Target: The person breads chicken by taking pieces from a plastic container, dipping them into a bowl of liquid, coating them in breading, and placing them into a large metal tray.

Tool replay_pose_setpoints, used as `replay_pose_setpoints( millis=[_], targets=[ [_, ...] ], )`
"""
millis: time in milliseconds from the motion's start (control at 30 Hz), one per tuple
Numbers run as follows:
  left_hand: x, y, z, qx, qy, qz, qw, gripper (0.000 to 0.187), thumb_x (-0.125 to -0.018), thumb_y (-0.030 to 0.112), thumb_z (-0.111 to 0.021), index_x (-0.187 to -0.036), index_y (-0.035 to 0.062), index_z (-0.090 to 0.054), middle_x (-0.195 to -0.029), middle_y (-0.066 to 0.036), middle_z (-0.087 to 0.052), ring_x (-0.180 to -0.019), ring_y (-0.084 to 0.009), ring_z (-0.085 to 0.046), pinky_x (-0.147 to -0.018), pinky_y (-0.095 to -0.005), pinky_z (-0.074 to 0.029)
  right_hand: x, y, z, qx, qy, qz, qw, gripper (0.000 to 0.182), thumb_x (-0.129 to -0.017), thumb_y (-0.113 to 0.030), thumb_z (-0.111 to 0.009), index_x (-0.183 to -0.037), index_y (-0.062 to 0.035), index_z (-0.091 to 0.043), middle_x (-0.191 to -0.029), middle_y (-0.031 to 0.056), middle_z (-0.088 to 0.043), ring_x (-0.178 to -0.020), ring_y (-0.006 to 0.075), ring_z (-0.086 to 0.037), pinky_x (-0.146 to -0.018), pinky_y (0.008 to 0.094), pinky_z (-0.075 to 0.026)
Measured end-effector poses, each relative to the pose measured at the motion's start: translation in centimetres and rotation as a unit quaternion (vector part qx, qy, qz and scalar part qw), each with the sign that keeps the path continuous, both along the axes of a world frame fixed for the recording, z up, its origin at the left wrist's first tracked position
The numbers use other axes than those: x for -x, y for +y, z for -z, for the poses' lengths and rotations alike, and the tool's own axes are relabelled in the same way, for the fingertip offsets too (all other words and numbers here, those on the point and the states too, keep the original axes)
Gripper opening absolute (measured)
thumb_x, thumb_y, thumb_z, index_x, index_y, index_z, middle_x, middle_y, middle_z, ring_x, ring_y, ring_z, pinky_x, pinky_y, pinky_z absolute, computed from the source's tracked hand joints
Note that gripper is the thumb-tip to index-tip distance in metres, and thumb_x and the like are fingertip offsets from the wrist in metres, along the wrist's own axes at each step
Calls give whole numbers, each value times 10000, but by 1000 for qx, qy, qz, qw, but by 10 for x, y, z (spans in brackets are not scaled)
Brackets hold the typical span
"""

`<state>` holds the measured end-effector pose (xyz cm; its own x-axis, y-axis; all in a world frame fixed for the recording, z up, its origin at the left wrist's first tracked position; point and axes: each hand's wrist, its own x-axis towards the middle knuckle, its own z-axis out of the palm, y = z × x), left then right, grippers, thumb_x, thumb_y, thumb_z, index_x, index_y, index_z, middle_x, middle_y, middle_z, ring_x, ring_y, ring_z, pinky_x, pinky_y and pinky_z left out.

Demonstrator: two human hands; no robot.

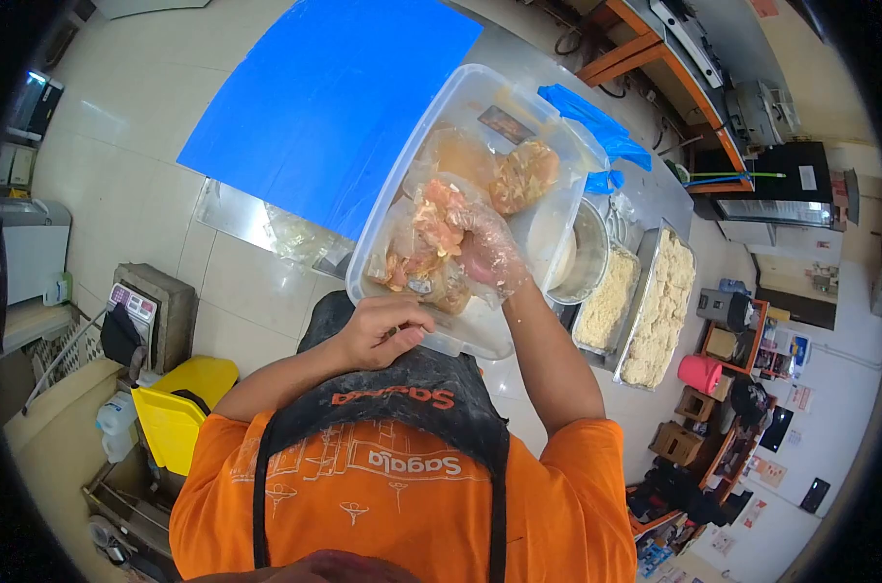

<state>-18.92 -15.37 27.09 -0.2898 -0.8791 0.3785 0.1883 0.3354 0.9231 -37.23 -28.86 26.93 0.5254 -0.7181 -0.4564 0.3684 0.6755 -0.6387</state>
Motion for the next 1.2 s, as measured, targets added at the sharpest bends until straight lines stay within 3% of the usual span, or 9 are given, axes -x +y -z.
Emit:
replay_pose_setpoints(
  millis=[267,367,467,567,667,967,1067,1167,1200],
  targets=[
    [1,0,2,10,-1,-7,1000,75,-925,86,-626,-925,11,-626,-816,-111,-627,-716,-280,-594,-658,-373,-454,12,-4,-9,47,124,-65,989,322,-907,-53,-612,-1223,-9,-566,-951,51,-648,-711,120,-579,-649,246,-491],
    [-1,0,1,0,-14,3,1000,74,-925,86,-626,-925,13,-629,-821,-113,-633,-713,-282,-598,-654,-373,-456,24,-10,-12,170,297,-218,914,196,-910,-58,-609,-1097,-7,-640,-816,14,-614,-672,92,-541,-617,247,-464],
    [1,0,0,-5,-9,-2,1000,74,-925,88,-627,-927,14,-632,-808,-111,-628,-704,-278,-597,-649,-372,-456,23,-2,-15,165,329,-206,907,142,-904,-83,-611,-989,14,-672,-739,-10,-578,-657,82,-530,-604,256,-452],
    [1,0,-2,-7,-13,-2,1000,78,-923,94,-634,-927,16,-637,-797,-111,-623,-701,-276,-594,-646,-372,-457,25,-4,-3,256,489,-253,794,167,-890,-85,-604,-994,30,-666,-746,-7,-572,-648,89,-533,-604,269,-459],
    [2,0,3,2,-19,-2,1000,90,-924,106,-638,-928,16,-641,-786,-109,-617,-697,-275,-590,-639,-371,-456,29,-5,-2,253,450,-250,819,181,-877,-81,-606,-1002,37,-662,-744,10,-575,-662,97,-543,-600,282,-460],
    [-4,0,1,-13,-43,2,999,125,-926,123,-626,-941,6,-670,-839,-115,-669,-712,-239,-621,-640,-327,-487,75,13,-124,435,611,-182,635,197,-865,-13,-577,-1034,-5,-679,-801,58,-634,-713,123,-578,-657,291,-496],
    [-3,0,0,-38,-47,-1,998,140,-933,141,-624,-938,10,-671,-817,-109,-655,-693,-228,-606,-628,-318,-482,112,17,-170,362,650,-133,655,275,-864,-14,-562,-1106,-26,-692,-820,104,-675,-712,163,-622,-686,319,-512],
    [2,-1,-2,-35,-34,-23,999,80,-905,80,-636,-939,12,-659,-744,-86,-587,-642,-194,-570,-595,-301,-449,125,2,-195,249,772,-204,549,295,-859,-32,-570,-1123,-24,-703,-934,217,-693,-816,260,-673,-762,362,-523],
    [2,0,-2,-43,-39,-25,998,89,-902,80,-635,-946,7,-663,-743,-89,-589,-638,-192,-567,-598,-293,-454,145,-4,-180,273,761,-208,550,281,-855,-39,-556,-1089,-2,-706,-958,235,-693,-832,324,-676,-778,393,-527]
  ],
)
